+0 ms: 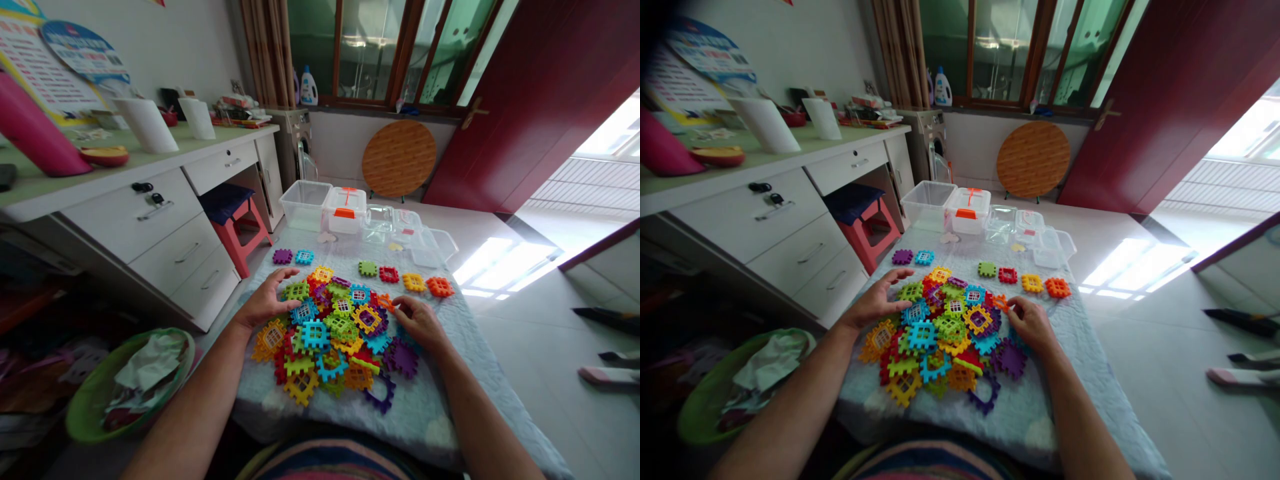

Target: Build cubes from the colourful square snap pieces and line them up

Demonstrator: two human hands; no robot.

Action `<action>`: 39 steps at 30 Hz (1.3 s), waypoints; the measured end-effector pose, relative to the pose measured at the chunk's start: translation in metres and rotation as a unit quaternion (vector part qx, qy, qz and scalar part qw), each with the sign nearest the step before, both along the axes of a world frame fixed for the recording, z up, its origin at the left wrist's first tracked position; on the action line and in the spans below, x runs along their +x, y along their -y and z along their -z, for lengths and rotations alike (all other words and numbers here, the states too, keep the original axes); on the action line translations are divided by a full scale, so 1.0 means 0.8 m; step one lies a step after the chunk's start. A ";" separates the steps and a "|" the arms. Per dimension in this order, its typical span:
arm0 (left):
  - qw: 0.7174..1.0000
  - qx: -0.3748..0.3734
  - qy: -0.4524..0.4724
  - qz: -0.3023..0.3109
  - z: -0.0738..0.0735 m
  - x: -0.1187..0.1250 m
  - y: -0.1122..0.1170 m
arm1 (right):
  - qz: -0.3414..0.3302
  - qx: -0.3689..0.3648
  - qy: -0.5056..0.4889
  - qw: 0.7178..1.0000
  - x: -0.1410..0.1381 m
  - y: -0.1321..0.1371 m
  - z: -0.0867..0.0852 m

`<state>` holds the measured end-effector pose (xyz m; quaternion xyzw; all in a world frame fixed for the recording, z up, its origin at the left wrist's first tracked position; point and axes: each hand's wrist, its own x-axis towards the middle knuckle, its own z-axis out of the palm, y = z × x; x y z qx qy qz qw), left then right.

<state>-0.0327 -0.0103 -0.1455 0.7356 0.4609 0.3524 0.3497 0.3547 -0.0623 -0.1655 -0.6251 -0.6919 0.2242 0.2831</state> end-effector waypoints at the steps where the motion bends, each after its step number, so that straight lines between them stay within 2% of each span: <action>1: 1.000 -0.003 -0.010 -0.004 0.000 -0.001 0.000 | 0.000 0.000 0.000 1.000 0.000 0.000 0.000; 6: 0.999 -0.006 -0.046 -0.012 -0.001 0.001 -0.001 | 0.002 -0.001 0.001 1.000 0.000 0.000 0.001; 13: 0.999 -0.007 -0.034 -0.011 0.004 -0.003 -0.003 | 0.008 0.003 0.005 1.000 -0.002 0.000 -0.001; 21: 0.999 -0.003 -0.042 -0.017 0.000 -0.001 -0.002 | 0.006 0.002 -0.020 1.000 -0.001 0.003 -0.003; 24: 0.999 0.012 -0.034 -0.022 0.001 -0.001 -0.001 | 0.018 0.015 -0.036 0.999 0.002 0.006 -0.016; 26: 0.999 0.031 -0.020 -0.030 0.001 0.001 0.000 | 0.025 0.038 -0.045 0.998 -0.002 0.007 -0.035; 28: 0.998 0.052 0.001 -0.040 0.000 0.005 0.001 | 0.014 0.064 -0.046 0.997 -0.015 0.007 -0.060; 30: 0.997 0.067 0.023 -0.039 -0.002 0.012 0.004 | -0.027 0.080 -0.031 0.996 -0.040 0.004 -0.086; 33: 0.996 0.082 0.030 -0.029 -0.006 0.024 0.009 | -0.167 0.101 0.016 0.981 -0.094 -0.007 -0.111; 35: 0.995 0.092 0.029 -0.020 -0.007 0.029 0.010 | -0.237 0.123 0.051 0.962 -0.131 -0.020 -0.114; 37: 0.994 0.102 0.038 -0.006 -0.007 0.032 0.011 | -0.255 0.146 0.080 0.952 -0.161 -0.035 -0.110; 39: 0.993 0.107 0.048 0.001 -0.006 0.033 0.012 | -0.260 0.129 0.111 0.950 -0.181 -0.049 -0.106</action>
